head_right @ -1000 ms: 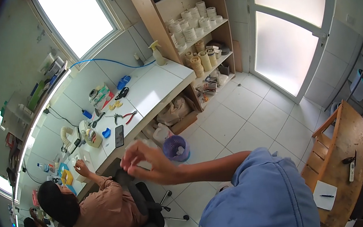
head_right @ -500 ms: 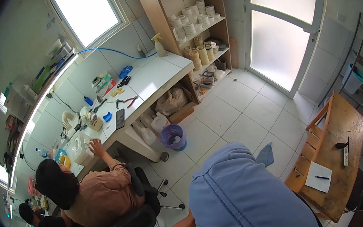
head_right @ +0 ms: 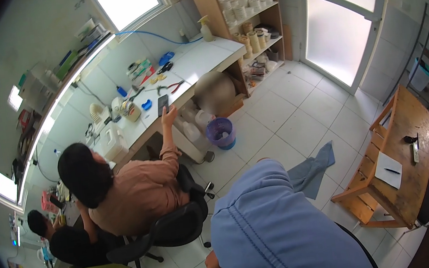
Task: The recorder evaluates the shade and fit of a dental prosthesis using a shade guide and dental models.
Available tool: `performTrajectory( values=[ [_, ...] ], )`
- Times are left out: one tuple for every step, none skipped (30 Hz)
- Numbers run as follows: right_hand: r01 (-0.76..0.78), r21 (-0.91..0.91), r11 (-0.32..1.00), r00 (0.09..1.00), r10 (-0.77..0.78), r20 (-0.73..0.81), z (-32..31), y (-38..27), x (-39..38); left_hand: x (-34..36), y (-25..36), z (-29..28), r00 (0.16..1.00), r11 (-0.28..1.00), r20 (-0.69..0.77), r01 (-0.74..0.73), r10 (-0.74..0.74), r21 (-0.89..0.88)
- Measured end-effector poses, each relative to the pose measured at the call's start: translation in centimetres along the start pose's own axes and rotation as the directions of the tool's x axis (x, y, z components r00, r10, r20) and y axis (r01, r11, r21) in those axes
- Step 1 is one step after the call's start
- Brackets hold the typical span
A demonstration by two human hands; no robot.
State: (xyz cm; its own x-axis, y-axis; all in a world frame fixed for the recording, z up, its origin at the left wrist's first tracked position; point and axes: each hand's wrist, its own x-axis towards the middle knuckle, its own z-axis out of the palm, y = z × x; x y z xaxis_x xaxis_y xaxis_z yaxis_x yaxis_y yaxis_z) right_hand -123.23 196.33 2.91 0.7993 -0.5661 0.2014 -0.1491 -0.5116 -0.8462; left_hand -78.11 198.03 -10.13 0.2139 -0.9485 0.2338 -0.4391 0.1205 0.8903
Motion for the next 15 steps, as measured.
performTrajectory(
  values=[
    [0.005,0.056,0.998,1.0,-0.006,0.017,0.5,0.1,1.3,0.5,-1.6,-1.1,1.0,1.0,-0.004,0.01,-0.01,0.003],
    [0.015,0.111,0.994,0.999,-0.021,0.049,1.1,0.5,3.0,0.7,-3.2,-2.7,0.999,1.0,-0.025,0.025,-0.025,0.006],
    [0.031,0.11,0.993,0.997,-0.039,0.072,1.7,1.1,4.4,0.8,-4.7,-4.1,0.998,0.999,-0.044,0.039,-0.039,0.009],
    [-0.001,0.136,0.991,0.993,-0.015,0.115,2.1,1.1,5.6,0.5,-6.3,-5.6,0.996,0.998,-0.06,0.06,-0.059,0.012],
    [-0.035,0.159,0.987,0.988,0.01,0.155,2.4,1.0,7.0,0.3,-7.8,-7.0,0.994,0.997,-0.073,0.079,-0.078,0.015],
    [-0.203,-0.08,0.976,0.933,0.218,0.288,2.2,0.8,8.3,0.1,-9.3,-8.3,0.992,0.995,-0.083,0.096,-0.095,0.017],
    [-0.199,-0.081,0.977,0.927,0.215,0.307,2.7,1.0,9.1,-0.6,-10.7,-8.8,0.989,0.993,-0.088,0.119,-0.118,0.013],
    [-0.254,-0.032,0.967,0.927,0.252,0.279,3.2,1.4,9.7,-1.2,-12.0,-9.3,0.986,0.99,-0.091,0.14,-0.139,0.01],
    [-0.305,0.019,0.952,0.923,0.291,0.251,3.6,1.9,10.3,-1.8,-13.3,-9.8,0.983,0.987,-0.094,0.159,-0.158,0.007],
    [-0.296,0.013,0.955,0.92,0.282,0.274,3.9,2.8,10.8,-2.4,-14.4,-10.2,0.978,0.984,-0.108,0.18,-0.179,0.002],
    [-0.319,-0.046,0.947,0.909,0.319,0.268,4.1,3.8,10.8,-3.0,-15.2,-10.6,0.973,0.98,-0.116,0.199,-0.198,-0.002],
    [-0.337,-0.103,0.936,0.899,0.352,0.259,4.4,4.9,11.1,-3.5,-16.1,-11.2,0.968,0.976,-0.125,0.217,-0.215,-0.004],
    [-0.384,-0.209,0.899,0.848,0.433,0.307,4.9,6.4,11.5,-3.8,-16.6,-11.5,0.965,0.973,-0.126,0.232,-0.231,-0.008],
    [-0.412,-0.314,0.856,0.79,0.507,0.346,5.7,8.1,12.2,-4.1,-17.1,-12.2,0.96,0.969,-0.133,0.247,-0.246,-0.009],
    [-0.475,-0.369,0.799,0.715,0.595,0.368,6.7,9.3,12.7,-4.6,-17.6,-12.9,0.954,0.964,-0.143,0.265,-0.263,-0.01]
  ],
)
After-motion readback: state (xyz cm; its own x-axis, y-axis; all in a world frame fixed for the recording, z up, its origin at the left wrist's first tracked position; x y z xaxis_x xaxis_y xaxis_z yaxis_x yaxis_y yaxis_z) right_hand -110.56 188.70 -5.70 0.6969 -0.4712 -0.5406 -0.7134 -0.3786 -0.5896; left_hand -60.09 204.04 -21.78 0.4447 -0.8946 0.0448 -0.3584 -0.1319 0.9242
